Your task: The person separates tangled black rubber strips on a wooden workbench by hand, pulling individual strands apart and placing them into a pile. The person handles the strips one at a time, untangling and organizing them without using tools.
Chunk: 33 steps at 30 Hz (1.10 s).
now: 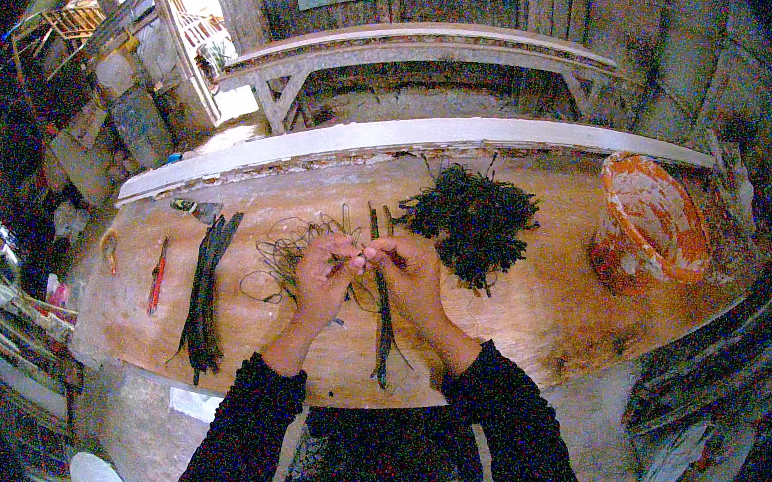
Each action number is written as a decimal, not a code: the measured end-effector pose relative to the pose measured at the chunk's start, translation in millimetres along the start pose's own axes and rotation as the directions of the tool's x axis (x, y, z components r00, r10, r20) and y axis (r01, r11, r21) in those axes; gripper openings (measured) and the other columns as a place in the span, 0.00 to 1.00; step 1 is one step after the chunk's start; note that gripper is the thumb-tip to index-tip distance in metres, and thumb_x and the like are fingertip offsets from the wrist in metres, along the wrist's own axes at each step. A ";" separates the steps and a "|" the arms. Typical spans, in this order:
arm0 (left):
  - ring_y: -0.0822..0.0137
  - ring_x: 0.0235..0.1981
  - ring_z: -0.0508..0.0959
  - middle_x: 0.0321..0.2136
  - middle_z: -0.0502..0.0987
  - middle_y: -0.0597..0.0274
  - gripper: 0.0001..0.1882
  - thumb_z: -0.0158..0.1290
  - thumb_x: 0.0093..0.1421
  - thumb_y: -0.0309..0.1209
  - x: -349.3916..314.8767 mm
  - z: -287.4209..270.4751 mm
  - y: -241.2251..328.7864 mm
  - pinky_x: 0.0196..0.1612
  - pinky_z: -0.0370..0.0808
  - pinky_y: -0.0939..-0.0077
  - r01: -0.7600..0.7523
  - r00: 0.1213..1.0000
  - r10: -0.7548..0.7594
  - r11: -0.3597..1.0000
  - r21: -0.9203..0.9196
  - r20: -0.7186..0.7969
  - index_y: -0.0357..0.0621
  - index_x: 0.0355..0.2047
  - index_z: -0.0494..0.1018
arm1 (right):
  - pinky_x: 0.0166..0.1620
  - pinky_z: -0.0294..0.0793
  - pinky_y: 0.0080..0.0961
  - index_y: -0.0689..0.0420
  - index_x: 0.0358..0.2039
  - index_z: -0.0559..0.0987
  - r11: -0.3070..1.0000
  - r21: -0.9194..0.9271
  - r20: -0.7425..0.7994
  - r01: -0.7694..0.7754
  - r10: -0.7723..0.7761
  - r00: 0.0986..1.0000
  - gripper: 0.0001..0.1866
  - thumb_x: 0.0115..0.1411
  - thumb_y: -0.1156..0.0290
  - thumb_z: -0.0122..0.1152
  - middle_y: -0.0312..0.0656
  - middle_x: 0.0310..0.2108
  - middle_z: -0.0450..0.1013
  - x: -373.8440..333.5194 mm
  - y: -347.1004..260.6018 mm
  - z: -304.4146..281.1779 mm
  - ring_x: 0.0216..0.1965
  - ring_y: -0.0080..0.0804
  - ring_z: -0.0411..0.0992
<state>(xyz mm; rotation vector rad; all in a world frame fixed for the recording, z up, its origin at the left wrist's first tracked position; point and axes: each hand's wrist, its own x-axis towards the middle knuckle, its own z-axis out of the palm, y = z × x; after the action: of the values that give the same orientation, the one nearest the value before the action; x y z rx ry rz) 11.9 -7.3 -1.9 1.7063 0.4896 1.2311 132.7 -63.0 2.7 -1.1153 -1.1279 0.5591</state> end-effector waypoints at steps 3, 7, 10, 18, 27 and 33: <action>0.73 0.31 0.71 0.30 0.70 0.61 0.11 0.48 0.49 0.21 0.6 -5.3 -11.4 0.33 0.70 0.82 -0.017 0.999 0.018 0.999 0.033 -0.044 0.39 0.35 0.65 | 0.32 0.66 0.16 0.61 0.27 0.75 0.985 -0.129 0.042 0.111 -0.107 0.993 0.05 0.48 0.75 0.55 0.37 0.25 0.71 -0.7 -10.1 1.0 0.28 0.21 0.67; 0.73 0.29 0.71 0.29 0.71 0.61 0.15 0.48 0.49 0.20 1.9 0.4 6.6 0.33 0.69 0.83 0.068 0.996 -0.076 0.982 -0.179 -0.043 0.39 0.39 0.62 | 0.32 0.66 0.17 0.61 0.28 0.75 0.983 -0.158 0.073 0.096 -0.086 0.994 0.06 0.47 0.76 0.55 0.38 0.26 0.71 1.3 -10.4 -2.5 0.28 0.22 0.68; 0.72 0.30 0.71 0.28 0.71 0.61 0.18 0.49 0.48 0.20 1.1 2.0 5.8 0.33 0.70 0.82 0.071 0.996 -0.077 0.990 -0.123 -0.052 0.38 0.41 0.60 | 0.32 0.66 0.17 0.61 0.27 0.75 0.943 -0.280 0.098 0.182 -0.161 0.982 0.06 0.47 0.76 0.55 0.39 0.26 0.71 5.1 -5.6 -5.6 0.28 0.23 0.68; 0.70 0.32 0.72 0.33 0.69 0.59 0.19 0.49 0.48 0.21 -0.7 1.4 -7.3 0.36 0.69 0.80 -0.051 0.996 0.060 0.990 0.129 -0.067 0.39 0.41 0.60 | 0.31 0.65 0.20 0.60 0.24 0.71 0.855 -0.424 0.102 0.300 -0.284 0.953 0.04 0.48 0.74 0.54 0.38 0.22 0.68 1.3 -10.4 0.3 0.27 0.26 0.66; 0.73 0.31 0.71 0.32 0.68 0.61 0.08 0.48 0.49 0.21 6.8 1.1 -3.7 0.30 0.72 0.82 0.204 0.974 -0.220 0.959 -0.198 -0.063 0.37 0.31 0.64 | 0.32 0.63 0.17 0.56 0.26 0.68 0.942 0.258 0.279 -0.215 0.140 0.950 0.03 0.52 0.71 0.50 0.33 0.24 0.66 6.0 11.5 -1.4 0.28 0.22 0.64; 0.75 0.28 0.70 0.27 0.70 0.65 0.03 0.47 0.51 0.22 5.2 -3.3 -8.6 0.28 0.73 0.82 0.254 0.967 -0.254 0.959 -0.126 0.017 0.37 0.27 0.67 | 0.33 0.64 0.15 0.56 0.26 0.69 0.697 0.546 0.406 -0.465 0.265 0.875 0.04 0.51 0.71 0.52 0.33 0.25 0.67 6.1 7.7 -4.9 0.26 0.19 0.65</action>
<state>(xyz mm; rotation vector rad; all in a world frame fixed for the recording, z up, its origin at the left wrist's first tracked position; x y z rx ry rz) 12.8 2.2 -6.5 1.4853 0.5975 1.0527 140.7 -57.0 -1.7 -0.6606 -0.8470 1.3641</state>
